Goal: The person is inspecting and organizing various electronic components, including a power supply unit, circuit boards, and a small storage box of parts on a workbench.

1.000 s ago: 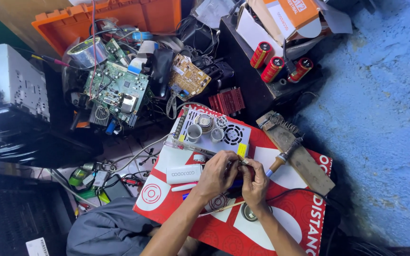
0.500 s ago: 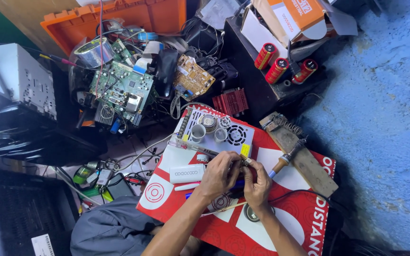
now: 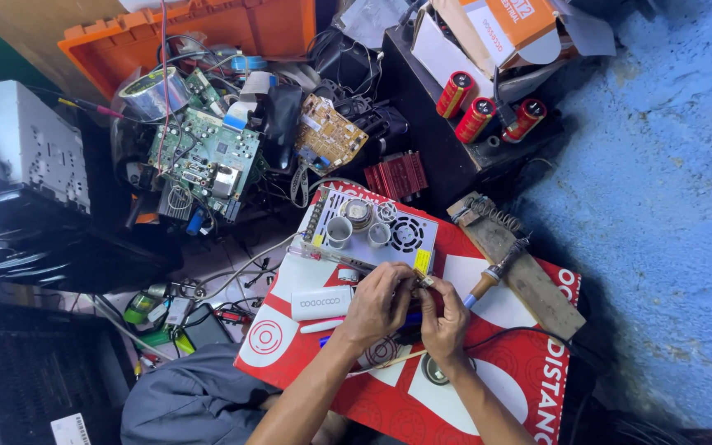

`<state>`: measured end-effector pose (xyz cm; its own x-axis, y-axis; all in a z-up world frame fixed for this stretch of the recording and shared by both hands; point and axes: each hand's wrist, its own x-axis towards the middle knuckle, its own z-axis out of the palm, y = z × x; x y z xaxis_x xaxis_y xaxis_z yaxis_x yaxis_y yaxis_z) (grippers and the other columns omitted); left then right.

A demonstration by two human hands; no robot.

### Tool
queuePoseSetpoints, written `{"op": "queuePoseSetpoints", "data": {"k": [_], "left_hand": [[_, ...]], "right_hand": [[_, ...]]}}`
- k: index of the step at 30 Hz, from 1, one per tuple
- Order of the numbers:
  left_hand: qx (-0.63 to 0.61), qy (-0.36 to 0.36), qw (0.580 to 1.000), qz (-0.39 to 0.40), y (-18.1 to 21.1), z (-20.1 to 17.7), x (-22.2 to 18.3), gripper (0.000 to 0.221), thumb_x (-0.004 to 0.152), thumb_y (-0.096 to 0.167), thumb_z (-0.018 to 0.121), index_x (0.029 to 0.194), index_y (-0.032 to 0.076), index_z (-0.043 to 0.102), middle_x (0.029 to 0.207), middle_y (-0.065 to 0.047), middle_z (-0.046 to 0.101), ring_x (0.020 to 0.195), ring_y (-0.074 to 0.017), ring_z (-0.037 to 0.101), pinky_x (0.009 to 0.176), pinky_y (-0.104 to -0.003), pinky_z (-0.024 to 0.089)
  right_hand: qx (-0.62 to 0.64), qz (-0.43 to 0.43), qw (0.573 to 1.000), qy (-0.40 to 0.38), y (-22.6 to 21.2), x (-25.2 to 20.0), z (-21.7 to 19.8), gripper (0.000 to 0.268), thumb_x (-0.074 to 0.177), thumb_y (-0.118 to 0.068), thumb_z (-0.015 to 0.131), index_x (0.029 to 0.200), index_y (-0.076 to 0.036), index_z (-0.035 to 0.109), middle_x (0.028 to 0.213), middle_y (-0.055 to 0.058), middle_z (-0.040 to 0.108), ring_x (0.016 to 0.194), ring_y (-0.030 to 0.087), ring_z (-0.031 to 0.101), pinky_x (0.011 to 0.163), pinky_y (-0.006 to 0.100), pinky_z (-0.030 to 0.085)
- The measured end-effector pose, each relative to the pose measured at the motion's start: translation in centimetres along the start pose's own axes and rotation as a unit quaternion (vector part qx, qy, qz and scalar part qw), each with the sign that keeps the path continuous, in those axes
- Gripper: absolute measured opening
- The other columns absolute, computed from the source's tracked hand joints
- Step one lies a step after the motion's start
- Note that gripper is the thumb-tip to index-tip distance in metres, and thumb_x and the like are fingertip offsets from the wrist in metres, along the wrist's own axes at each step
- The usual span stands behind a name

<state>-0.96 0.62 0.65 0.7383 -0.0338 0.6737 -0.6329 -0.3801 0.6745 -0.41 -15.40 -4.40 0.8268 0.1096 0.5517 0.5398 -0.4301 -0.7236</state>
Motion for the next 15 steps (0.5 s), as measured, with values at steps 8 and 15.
{"op": "queuePoseSetpoints", "data": {"k": [8, 15], "left_hand": [[0.048, 0.059, 0.997, 0.006, 0.00, 0.68, 0.36, 0.011, 0.091, -0.004, 0.064, 0.099, 0.002, 0.063, 0.087, -0.012, 0.063, 0.074, -0.0301, 0.068, 0.065, -0.035, 0.058], [0.049, 0.067, 0.996, 0.013, 0.22, 0.56, 0.62, 0.010, 0.091, -0.004, 0.064, 0.098, 0.002, 0.062, 0.085, -0.012, 0.063, 0.071, -0.0290, 0.067, 0.063, -0.034, 0.057]], "right_hand": [[0.016, 0.031, 0.999, 0.031, -0.10, 0.25, 0.10, 0.012, 0.094, -0.007, 0.071, 0.104, -0.003, 0.074, 0.089, 0.013, 0.076, 0.087, 0.029, 0.076, 0.078, 0.039, 0.060], [0.027, 0.030, 0.999, 0.024, -0.13, 0.21, 0.08, 0.012, 0.093, -0.006, 0.070, 0.105, -0.003, 0.074, 0.090, 0.013, 0.077, 0.087, 0.029, 0.076, 0.077, 0.039, 0.060]]}}
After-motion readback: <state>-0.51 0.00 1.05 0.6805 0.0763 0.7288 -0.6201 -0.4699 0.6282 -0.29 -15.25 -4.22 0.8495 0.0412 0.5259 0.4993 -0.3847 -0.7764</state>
